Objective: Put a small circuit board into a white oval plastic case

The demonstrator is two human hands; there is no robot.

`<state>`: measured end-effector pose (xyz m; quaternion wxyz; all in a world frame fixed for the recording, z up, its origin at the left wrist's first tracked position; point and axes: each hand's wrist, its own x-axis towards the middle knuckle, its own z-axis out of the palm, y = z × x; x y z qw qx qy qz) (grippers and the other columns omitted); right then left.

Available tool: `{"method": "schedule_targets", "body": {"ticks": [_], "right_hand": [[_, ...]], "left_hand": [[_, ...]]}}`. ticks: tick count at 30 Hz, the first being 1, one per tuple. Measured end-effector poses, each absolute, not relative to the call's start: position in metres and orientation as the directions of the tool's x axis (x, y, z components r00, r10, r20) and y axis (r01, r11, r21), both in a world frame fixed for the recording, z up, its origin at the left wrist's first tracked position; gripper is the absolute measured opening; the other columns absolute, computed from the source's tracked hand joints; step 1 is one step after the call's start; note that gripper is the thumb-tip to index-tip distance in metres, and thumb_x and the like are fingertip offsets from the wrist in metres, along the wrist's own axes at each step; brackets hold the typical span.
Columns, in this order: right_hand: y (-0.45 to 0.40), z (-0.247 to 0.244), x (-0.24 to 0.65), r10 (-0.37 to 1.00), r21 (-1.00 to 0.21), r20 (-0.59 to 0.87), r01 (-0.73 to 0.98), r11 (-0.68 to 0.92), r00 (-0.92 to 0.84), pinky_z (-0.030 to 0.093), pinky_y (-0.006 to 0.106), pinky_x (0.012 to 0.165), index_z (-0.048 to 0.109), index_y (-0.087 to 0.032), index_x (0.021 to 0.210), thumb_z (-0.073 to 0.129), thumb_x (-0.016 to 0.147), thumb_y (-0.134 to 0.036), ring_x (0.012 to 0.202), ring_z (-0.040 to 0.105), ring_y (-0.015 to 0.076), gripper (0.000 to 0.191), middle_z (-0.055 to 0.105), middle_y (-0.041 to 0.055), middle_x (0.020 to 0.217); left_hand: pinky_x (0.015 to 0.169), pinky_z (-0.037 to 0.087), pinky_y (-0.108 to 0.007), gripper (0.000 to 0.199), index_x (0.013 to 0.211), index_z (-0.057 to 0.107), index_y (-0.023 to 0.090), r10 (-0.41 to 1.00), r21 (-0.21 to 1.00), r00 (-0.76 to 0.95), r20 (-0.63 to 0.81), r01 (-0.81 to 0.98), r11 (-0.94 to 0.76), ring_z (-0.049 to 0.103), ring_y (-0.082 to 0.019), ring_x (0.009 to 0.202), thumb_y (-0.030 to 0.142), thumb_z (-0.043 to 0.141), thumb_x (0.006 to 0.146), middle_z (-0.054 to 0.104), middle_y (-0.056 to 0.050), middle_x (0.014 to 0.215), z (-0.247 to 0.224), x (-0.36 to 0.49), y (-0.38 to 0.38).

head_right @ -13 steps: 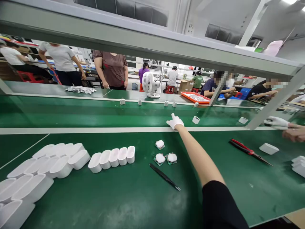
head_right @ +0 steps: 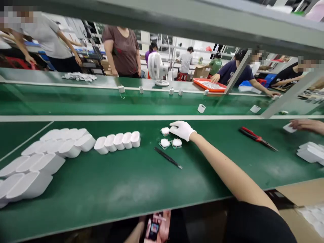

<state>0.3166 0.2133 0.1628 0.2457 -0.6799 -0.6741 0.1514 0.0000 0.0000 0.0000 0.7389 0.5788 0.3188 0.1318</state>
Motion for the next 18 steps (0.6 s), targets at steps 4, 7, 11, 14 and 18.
{"method": "schedule_targets", "body": {"ticks": [4,7,11,14,18], "right_hand": [[0.177,0.149,0.324,0.977,-0.659,0.208,0.744,0.112,0.037,0.042,0.034,0.100,0.061,-0.020,0.119,0.044,0.088,-0.055,0.112,0.056,0.0212,0.049,0.062,0.0073,0.122],[0.179,0.142,0.335,0.970,-0.732,0.235,0.668,0.136,0.061,0.047,0.034,0.092,0.056,-0.014,0.123,0.029,0.089,-0.066,0.100,0.062,0.0200,0.068,0.065,0.0114,0.113],[0.188,0.138,0.340,0.962,-0.753,0.270,0.634,0.177,0.052,0.049,0.033,0.089,0.062,-0.012,0.112,0.036,0.087,-0.066,0.094,0.064,0.0203,0.065,0.068,0.0106,0.102],[0.189,0.138,0.340,0.957,-0.739,0.286,0.646,0.192,0.043,0.047,0.034,0.091,0.065,-0.013,0.109,0.043,0.088,-0.059,0.096,0.063,0.0210,0.055,0.069,0.0091,0.101],[0.188,0.138,0.341,0.956,-0.715,0.293,0.672,0.194,0.036,0.045,0.036,0.095,0.066,-0.012,0.110,0.044,0.090,-0.050,0.099,0.063,0.0220,0.048,0.069,0.0088,0.103]], "left_hand": [[0.116,0.007,-0.056,0.083,0.146,0.026,0.023,0.598,0.968,0.761,-0.251,0.184,0.172,0.011,-0.036,0.143,0.036,0.070,0.077,0.022,-0.012,0.154,-0.019,-0.004,-0.011],[0.117,-0.001,-0.049,0.088,0.150,0.011,0.021,0.625,0.975,0.749,-0.221,0.188,0.119,-0.006,-0.032,0.144,0.037,0.063,0.081,0.006,-0.010,0.158,-0.026,-0.006,-0.017],[0.117,0.002,-0.047,0.084,0.150,0.007,0.024,0.657,0.978,0.728,-0.199,0.185,0.091,-0.006,-0.029,0.144,0.039,0.058,0.085,0.001,-0.007,0.159,-0.026,-0.005,-0.020],[0.117,0.000,-0.047,0.078,0.150,0.007,0.025,0.688,0.977,0.700,-0.190,0.203,0.063,-0.006,-0.028,0.144,0.036,0.054,0.088,0.001,-0.006,0.159,-0.026,-0.004,-0.021],[0.117,0.000,-0.046,0.086,0.150,0.005,0.024,0.684,0.978,0.707,-0.177,0.203,0.043,-0.006,-0.028,0.144,0.031,0.059,0.084,0.001,-0.007,0.159,-0.026,-0.005,-0.021]]}}
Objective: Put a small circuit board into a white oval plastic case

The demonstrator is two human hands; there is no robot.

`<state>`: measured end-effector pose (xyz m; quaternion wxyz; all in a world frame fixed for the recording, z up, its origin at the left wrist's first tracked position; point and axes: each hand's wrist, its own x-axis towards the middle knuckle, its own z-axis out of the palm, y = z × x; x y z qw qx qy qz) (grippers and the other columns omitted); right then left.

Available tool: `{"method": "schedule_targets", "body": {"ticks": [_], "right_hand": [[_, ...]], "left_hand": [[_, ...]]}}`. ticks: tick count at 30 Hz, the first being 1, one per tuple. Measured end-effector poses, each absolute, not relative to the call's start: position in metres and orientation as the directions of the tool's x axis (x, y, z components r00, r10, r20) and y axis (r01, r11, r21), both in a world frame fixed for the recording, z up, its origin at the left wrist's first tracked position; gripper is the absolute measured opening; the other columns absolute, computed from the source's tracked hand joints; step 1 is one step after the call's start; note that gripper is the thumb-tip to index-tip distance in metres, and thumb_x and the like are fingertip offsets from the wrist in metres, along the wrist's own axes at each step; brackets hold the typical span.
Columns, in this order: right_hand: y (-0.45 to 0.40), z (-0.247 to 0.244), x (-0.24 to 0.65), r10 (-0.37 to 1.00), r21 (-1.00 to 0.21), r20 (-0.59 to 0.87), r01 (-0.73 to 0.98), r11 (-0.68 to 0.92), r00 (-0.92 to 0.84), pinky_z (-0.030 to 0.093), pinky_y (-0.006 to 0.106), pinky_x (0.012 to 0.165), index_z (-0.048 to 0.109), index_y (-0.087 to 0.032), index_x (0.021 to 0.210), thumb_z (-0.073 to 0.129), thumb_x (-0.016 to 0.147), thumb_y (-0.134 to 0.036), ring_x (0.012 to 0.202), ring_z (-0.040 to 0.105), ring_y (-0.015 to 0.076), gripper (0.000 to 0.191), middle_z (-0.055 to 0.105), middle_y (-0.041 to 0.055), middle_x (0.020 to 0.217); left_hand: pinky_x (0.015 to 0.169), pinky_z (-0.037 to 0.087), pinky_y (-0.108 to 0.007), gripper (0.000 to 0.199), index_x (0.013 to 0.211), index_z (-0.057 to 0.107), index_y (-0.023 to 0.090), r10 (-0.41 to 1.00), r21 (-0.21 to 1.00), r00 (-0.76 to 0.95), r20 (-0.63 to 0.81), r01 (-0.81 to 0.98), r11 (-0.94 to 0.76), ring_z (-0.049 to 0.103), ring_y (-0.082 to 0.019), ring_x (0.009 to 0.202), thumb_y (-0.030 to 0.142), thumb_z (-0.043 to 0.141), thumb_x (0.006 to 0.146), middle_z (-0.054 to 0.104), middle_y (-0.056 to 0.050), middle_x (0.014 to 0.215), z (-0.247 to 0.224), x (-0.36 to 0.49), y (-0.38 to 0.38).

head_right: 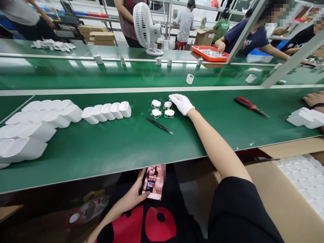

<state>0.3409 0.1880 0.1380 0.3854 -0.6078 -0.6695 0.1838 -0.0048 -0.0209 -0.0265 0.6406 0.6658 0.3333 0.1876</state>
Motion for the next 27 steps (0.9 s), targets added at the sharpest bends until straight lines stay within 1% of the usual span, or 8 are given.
{"method": "schedule_targets", "body": {"ticks": [4,8,11,14,18,23,27], "right_hand": [[0.1869,0.1400,0.3409,0.957,-0.685,0.290,0.703,0.192,0.022,0.043,0.037,0.098,0.066,-0.013,0.110,0.045,0.090,-0.044,0.102,0.062,0.0226,0.042,0.069,0.0084,0.107],[0.1857,0.1413,0.3397,0.956,-0.662,0.293,0.725,0.190,0.018,0.043,0.038,0.098,0.066,-0.013,0.110,0.044,0.090,-0.041,0.103,0.062,0.0226,0.041,0.068,0.0081,0.109],[0.1858,0.1406,0.3395,0.955,-0.651,0.295,0.736,0.186,0.020,0.043,0.038,0.099,0.066,-0.015,0.110,0.045,0.090,-0.040,0.104,0.061,0.0224,0.038,0.068,0.0064,0.111],[0.1860,0.1398,0.3398,0.953,-0.641,0.301,0.745,0.186,0.021,0.042,0.039,0.100,0.067,-0.017,0.110,0.045,0.090,-0.040,0.107,0.060,0.0225,0.037,0.068,0.0055,0.113],[0.1854,0.1399,0.3398,0.951,-0.630,0.308,0.753,0.191,0.016,0.042,0.039,0.101,0.067,-0.016,0.110,0.046,0.090,-0.039,0.109,0.059,0.0230,0.037,0.067,0.0066,0.114],[0.1845,0.1405,0.3392,0.951,-0.623,0.310,0.758,0.191,0.015,0.041,0.041,0.101,0.067,-0.017,0.109,0.047,0.090,-0.039,0.111,0.058,0.0240,0.035,0.066,0.0061,0.116],[0.1847,0.1400,0.3393,0.953,-0.626,0.303,0.759,0.179,0.026,0.041,0.041,0.102,0.067,-0.016,0.109,0.048,0.090,-0.040,0.112,0.058,0.0240,0.036,0.066,0.0068,0.116]], "left_hand": [[0.117,0.002,-0.047,0.090,0.150,0.002,0.024,0.672,0.979,0.719,-0.175,0.197,0.044,-0.004,-0.029,0.144,0.032,0.061,0.083,0.001,-0.008,0.159,-0.0254,-0.0060,-0.0201],[0.116,0.005,-0.048,0.091,0.150,0.004,0.022,0.656,0.982,0.734,-0.177,0.173,0.071,0.001,-0.030,0.145,0.039,0.062,0.082,0.000,-0.010,0.159,-0.0272,-0.0064,-0.0193],[0.116,0.003,-0.047,0.086,0.150,0.006,0.025,0.675,0.978,0.710,-0.201,0.179,0.103,-0.001,-0.028,0.145,0.043,0.058,0.085,0.001,-0.008,0.159,-0.0302,-0.0055,-0.0195],[0.116,-0.002,-0.046,0.079,0.150,0.005,0.026,0.686,0.976,0.696,-0.211,0.194,0.104,-0.004,-0.026,0.145,0.043,0.052,0.089,0.002,-0.006,0.159,-0.0314,-0.0043,-0.0201],[0.117,0.002,-0.045,0.087,0.150,0.003,0.024,0.669,0.982,0.722,-0.177,0.171,0.075,-0.002,-0.027,0.145,0.040,0.059,0.085,0.002,-0.008,0.159,-0.0286,-0.0041,-0.0201],[0.116,0.000,-0.049,0.086,0.150,0.008,0.023,0.657,0.987,0.739,-0.150,0.148,0.060,-0.003,-0.032,0.144,0.042,0.060,0.084,0.003,-0.011,0.159,-0.0267,-0.0063,-0.0188],[0.116,0.001,-0.048,0.092,0.150,0.006,0.024,0.646,0.988,0.749,-0.146,0.142,0.059,-0.005,-0.031,0.144,0.042,0.063,0.081,0.005,-0.010,0.159,-0.0260,-0.0074,-0.0178]]}}
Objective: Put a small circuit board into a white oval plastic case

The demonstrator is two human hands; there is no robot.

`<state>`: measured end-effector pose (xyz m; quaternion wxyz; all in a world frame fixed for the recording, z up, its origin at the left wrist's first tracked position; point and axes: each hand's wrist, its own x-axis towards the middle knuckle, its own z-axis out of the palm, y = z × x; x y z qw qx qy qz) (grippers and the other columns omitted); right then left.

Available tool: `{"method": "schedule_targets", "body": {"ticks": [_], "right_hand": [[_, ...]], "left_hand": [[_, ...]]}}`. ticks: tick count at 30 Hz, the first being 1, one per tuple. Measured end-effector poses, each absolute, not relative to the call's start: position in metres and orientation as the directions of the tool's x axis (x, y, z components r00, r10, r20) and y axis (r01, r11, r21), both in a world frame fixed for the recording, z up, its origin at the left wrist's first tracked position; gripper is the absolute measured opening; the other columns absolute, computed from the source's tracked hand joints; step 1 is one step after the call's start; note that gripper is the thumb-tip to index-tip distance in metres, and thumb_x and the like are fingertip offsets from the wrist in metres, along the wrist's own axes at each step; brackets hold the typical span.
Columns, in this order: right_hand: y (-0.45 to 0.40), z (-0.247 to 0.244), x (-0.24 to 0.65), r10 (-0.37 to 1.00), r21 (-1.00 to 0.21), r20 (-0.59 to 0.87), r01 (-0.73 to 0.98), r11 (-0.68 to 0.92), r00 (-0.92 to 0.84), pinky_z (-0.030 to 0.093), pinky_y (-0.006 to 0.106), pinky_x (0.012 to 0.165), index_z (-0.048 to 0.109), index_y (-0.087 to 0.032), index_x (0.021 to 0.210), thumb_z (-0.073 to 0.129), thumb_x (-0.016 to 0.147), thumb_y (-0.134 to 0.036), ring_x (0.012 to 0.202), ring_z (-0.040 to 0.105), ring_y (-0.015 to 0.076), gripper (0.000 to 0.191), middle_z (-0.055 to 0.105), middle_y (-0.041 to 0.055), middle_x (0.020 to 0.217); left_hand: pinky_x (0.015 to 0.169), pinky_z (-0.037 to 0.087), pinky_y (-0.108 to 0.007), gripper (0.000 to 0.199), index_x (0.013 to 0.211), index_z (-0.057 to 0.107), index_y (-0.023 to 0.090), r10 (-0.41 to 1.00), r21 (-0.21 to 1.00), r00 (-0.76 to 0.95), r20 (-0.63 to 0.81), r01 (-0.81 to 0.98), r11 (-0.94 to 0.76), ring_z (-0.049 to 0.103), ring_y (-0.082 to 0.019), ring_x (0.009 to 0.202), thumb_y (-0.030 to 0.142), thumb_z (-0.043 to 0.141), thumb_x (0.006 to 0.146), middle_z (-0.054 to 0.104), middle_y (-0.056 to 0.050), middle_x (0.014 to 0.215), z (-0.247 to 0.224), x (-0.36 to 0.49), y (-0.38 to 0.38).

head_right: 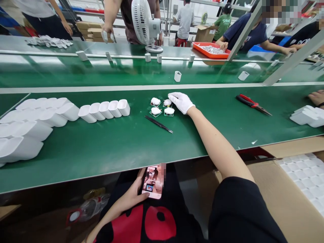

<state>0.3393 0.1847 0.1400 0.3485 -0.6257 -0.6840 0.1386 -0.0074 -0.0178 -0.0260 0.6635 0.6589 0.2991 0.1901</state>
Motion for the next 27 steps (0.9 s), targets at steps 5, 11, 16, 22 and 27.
{"method": "schedule_targets", "body": {"ticks": [5,11,16,22,27], "right_hand": [[0.185,0.140,0.339,0.953,-0.632,0.301,0.756,0.172,0.035,0.041,0.040,0.102,0.067,-0.016,0.110,0.049,0.090,-0.039,0.111,0.058,0.0233,0.036,0.066,0.0067,0.116],[0.182,0.144,0.337,0.961,-0.630,0.274,0.761,0.157,0.029,0.040,0.041,0.103,0.066,-0.016,0.111,0.051,0.088,-0.037,0.113,0.057,0.0240,0.035,0.064,0.0076,0.118],[0.180,0.148,0.334,0.969,-0.634,0.245,0.761,0.134,0.034,0.040,0.042,0.103,0.066,-0.016,0.112,0.053,0.087,-0.037,0.112,0.057,0.0242,0.035,0.064,0.0088,0.119],[0.179,0.150,0.333,0.971,-0.631,0.235,0.766,0.123,0.037,0.041,0.042,0.102,0.066,-0.015,0.112,0.054,0.087,-0.036,0.111,0.058,0.0244,0.035,0.064,0.0089,0.119],[0.178,0.150,0.332,0.970,-0.617,0.241,0.776,0.128,0.031,0.043,0.042,0.101,0.066,-0.016,0.112,0.054,0.087,-0.035,0.110,0.058,0.0242,0.034,0.064,0.0087,0.118]], "left_hand": [[0.116,0.000,-0.049,0.088,0.150,0.011,0.024,0.641,0.987,0.753,-0.147,0.151,0.049,-0.007,-0.032,0.143,0.040,0.063,0.081,0.004,-0.008,0.159,-0.023,-0.007,-0.017],[0.116,-0.001,-0.048,0.089,0.150,0.008,0.023,0.640,0.986,0.754,-0.149,0.160,0.041,-0.009,-0.032,0.143,0.038,0.063,0.081,0.002,-0.008,0.159,-0.023,-0.008,-0.017],[0.116,-0.001,-0.047,0.093,0.150,0.003,0.024,0.647,0.987,0.748,-0.151,0.154,0.053,-0.004,-0.031,0.144,0.036,0.063,0.081,0.002,-0.007,0.159,-0.025,-0.008,-0.018],[0.116,0.000,-0.049,0.087,0.150,0.010,0.023,0.638,0.988,0.757,-0.142,0.146,0.047,-0.004,-0.032,0.144,0.032,0.063,0.081,0.001,-0.009,0.159,-0.024,-0.007,-0.018],[0.116,0.000,-0.049,0.084,0.149,0.014,0.022,0.640,0.988,0.756,-0.137,0.147,0.038,-0.007,-0.032,0.144,0.030,0.062,0.081,0.002,-0.008,0.159,-0.024,-0.007,-0.018]]}}
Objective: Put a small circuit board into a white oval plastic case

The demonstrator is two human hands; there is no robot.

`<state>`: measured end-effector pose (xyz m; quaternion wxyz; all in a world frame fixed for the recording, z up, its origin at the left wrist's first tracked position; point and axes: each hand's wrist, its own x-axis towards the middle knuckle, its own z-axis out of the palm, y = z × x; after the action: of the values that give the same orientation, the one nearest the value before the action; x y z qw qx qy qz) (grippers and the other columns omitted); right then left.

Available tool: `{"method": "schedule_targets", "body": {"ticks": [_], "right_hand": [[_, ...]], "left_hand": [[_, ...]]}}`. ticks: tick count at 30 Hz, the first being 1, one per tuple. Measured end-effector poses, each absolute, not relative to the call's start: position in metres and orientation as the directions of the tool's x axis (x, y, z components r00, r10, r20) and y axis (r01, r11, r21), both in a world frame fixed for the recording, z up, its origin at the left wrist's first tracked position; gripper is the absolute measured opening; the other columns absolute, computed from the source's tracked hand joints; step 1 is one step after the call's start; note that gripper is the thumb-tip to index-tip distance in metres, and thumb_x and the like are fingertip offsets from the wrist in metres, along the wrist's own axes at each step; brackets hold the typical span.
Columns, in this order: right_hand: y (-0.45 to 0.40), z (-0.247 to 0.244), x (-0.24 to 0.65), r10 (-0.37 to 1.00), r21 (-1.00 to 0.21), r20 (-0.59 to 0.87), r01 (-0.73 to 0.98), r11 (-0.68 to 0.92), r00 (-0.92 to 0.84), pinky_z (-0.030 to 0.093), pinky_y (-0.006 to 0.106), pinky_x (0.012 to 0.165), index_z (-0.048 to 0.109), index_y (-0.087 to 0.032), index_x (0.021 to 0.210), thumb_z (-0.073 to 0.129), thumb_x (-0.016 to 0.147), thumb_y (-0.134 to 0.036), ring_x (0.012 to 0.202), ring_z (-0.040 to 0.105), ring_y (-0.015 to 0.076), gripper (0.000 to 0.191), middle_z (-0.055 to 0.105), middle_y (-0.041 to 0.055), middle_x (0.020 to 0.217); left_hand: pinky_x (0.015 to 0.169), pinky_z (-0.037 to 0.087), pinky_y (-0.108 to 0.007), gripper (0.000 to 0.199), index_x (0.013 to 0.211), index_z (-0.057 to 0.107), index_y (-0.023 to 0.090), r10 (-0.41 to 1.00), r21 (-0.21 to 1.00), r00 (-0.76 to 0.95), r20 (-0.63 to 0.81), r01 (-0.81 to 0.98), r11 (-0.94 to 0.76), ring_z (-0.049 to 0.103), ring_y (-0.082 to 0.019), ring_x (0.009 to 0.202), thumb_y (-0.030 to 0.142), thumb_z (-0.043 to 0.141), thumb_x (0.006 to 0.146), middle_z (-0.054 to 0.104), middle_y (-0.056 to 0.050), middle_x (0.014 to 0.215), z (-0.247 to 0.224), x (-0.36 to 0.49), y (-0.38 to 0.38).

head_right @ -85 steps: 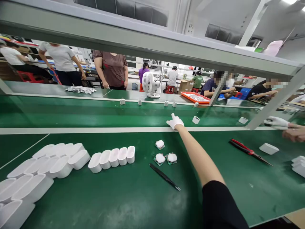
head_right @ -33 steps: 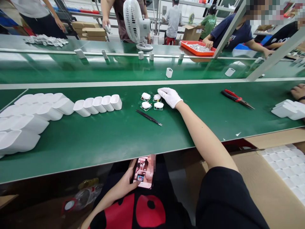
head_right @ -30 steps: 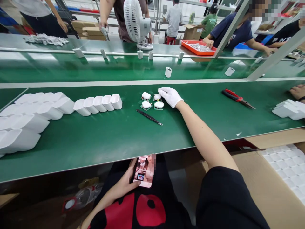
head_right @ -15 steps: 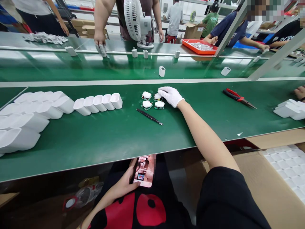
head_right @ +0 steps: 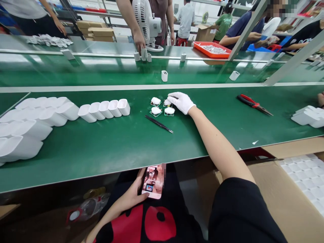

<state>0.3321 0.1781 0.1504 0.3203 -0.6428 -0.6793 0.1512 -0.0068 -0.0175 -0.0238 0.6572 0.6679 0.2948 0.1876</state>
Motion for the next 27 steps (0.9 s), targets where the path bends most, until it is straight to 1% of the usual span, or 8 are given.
{"method": "schedule_targets", "body": {"ticks": [3,7,11,16,20,24,27], "right_hand": [[0.1783,0.1508,0.3317,0.971,-0.608,0.235,0.785,0.117,0.038,0.042,0.041,0.102,0.066,-0.016,0.112,0.054,0.087,-0.034,0.111,0.058,0.0240,0.033,0.064,0.0088,0.118],[0.1788,0.1506,0.3313,0.971,-0.608,0.235,0.786,0.116,0.039,0.041,0.041,0.102,0.066,-0.016,0.112,0.054,0.087,-0.033,0.111,0.058,0.0240,0.032,0.064,0.0086,0.118],[0.1781,0.1509,0.3306,0.972,-0.613,0.233,0.781,0.116,0.038,0.041,0.040,0.102,0.066,-0.015,0.113,0.054,0.088,-0.033,0.111,0.057,0.0238,0.033,0.064,0.0087,0.119],[0.1774,0.1521,0.3304,0.973,-0.623,0.228,0.773,0.120,0.033,0.042,0.039,0.101,0.066,-0.014,0.113,0.054,0.087,-0.032,0.111,0.058,0.0237,0.034,0.064,0.0094,0.118],[0.1791,0.1505,0.3316,0.972,-0.622,0.231,0.774,0.118,0.037,0.041,0.040,0.102,0.066,-0.015,0.112,0.054,0.087,-0.033,0.111,0.057,0.0242,0.033,0.064,0.0090,0.118],[0.1805,0.1479,0.3329,0.971,-0.619,0.239,0.774,0.129,0.029,0.042,0.038,0.102,0.066,-0.015,0.113,0.053,0.087,-0.034,0.112,0.057,0.0236,0.034,0.064,0.0088,0.119],[0.1802,0.1468,0.3338,0.970,-0.615,0.243,0.777,0.134,0.025,0.042,0.038,0.102,0.066,-0.015,0.113,0.052,0.088,-0.035,0.112,0.058,0.0238,0.036,0.064,0.0093,0.119]], "left_hand": [[0.116,-0.001,-0.048,0.086,0.150,0.010,0.023,0.640,0.988,0.756,-0.136,0.151,0.031,-0.007,-0.030,0.144,0.029,0.062,0.082,0.001,-0.007,0.159,-0.0244,-0.0068,-0.0175],[0.116,-0.002,-0.050,0.090,0.150,0.003,0.024,0.640,0.986,0.754,-0.144,0.162,0.031,-0.005,-0.031,0.144,0.026,0.062,0.081,-0.001,-0.007,0.159,-0.0238,-0.0065,-0.0174],[0.116,-0.001,-0.049,0.090,0.150,0.005,0.024,0.643,0.983,0.748,-0.164,0.181,0.040,-0.006,-0.031,0.144,0.023,0.062,0.080,0.000,-0.007,0.159,-0.0248,-0.0071,-0.0178],[0.116,-0.001,-0.049,0.092,0.150,0.001,0.025,0.646,0.981,0.743,-0.177,0.184,0.056,-0.004,-0.030,0.144,0.021,0.060,0.080,-0.003,-0.007,0.159,-0.0294,-0.0092,-0.0192],[0.116,-0.002,-0.049,0.093,0.150,0.003,0.024,0.654,0.977,0.734,-0.183,0.209,0.040,-0.006,-0.029,0.144,0.014,0.059,0.077,-0.003,-0.007,0.159,-0.0305,-0.0089,-0.0195],[0.116,-0.002,-0.049,0.096,0.150,0.003,0.023,0.656,0.977,0.734,-0.175,0.211,0.024,-0.010,-0.027,0.144,0.006,0.056,0.072,-0.003,-0.007,0.159,-0.0313,-0.0078,-0.0193],[0.115,-0.002,-0.050,0.096,0.150,0.002,0.023,0.655,0.976,0.735,-0.174,0.216,0.017,-0.009,-0.028,0.144,0.006,0.056,0.072,-0.002,-0.007,0.159,-0.0319,-0.0080,-0.0193]]}}
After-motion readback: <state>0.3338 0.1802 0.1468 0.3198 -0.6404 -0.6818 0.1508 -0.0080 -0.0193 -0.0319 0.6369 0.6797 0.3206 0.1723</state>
